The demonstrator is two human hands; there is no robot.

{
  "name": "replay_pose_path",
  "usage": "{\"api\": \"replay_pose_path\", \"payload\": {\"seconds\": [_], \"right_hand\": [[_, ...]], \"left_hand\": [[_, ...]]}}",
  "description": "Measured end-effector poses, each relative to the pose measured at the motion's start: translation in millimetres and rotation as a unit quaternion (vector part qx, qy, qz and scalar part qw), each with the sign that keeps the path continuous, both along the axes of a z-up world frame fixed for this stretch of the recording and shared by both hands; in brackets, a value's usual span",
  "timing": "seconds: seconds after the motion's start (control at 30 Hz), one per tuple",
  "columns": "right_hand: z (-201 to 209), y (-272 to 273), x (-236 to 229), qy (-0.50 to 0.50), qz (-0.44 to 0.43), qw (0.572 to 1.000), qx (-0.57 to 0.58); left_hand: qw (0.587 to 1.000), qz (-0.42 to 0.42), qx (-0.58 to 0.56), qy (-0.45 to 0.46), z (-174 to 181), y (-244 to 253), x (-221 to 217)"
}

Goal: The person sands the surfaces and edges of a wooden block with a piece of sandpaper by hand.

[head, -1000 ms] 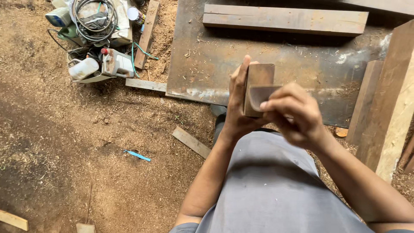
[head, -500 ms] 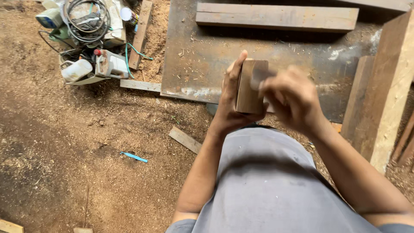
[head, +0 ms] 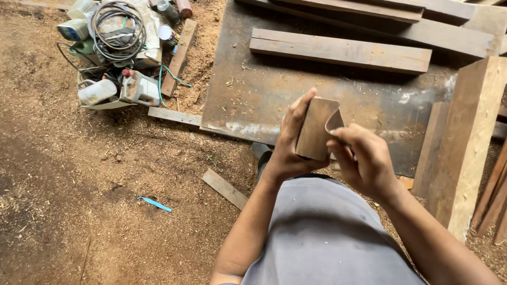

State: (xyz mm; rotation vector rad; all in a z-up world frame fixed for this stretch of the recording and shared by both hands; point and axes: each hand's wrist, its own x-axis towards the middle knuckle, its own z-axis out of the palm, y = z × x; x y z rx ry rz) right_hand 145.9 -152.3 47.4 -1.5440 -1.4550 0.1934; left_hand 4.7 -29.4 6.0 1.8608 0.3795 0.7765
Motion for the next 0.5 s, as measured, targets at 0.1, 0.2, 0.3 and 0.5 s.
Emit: {"api": "replay_pose_path", "payload": {"seconds": [0.1,0.2,0.3,0.5], "right_hand": [[1.7,-6.4,-5.6,-0.011,-0.008,1.000,-0.011],[5.8,-2.4,-6.5,-0.008,-0.024,0.999,-0.021],[7.3,3.9,-15.3,-0.003,-0.052,0.998,-0.023],[-0.5,14.8,-44.3,0.044,-0.141,0.988,-0.043]], "left_hand": [[1.000,-0.018,-0.002,-0.009,-1.6,4.2,-1.6],[1.000,-0.025,-0.014,-0.001,-1.2,9.2,-1.1],[1.000,-0.025,0.014,0.007,-0.7,16.4,-2.2],[0.998,-0.055,0.006,0.005,-2.3,38.2,-7.0]]}}
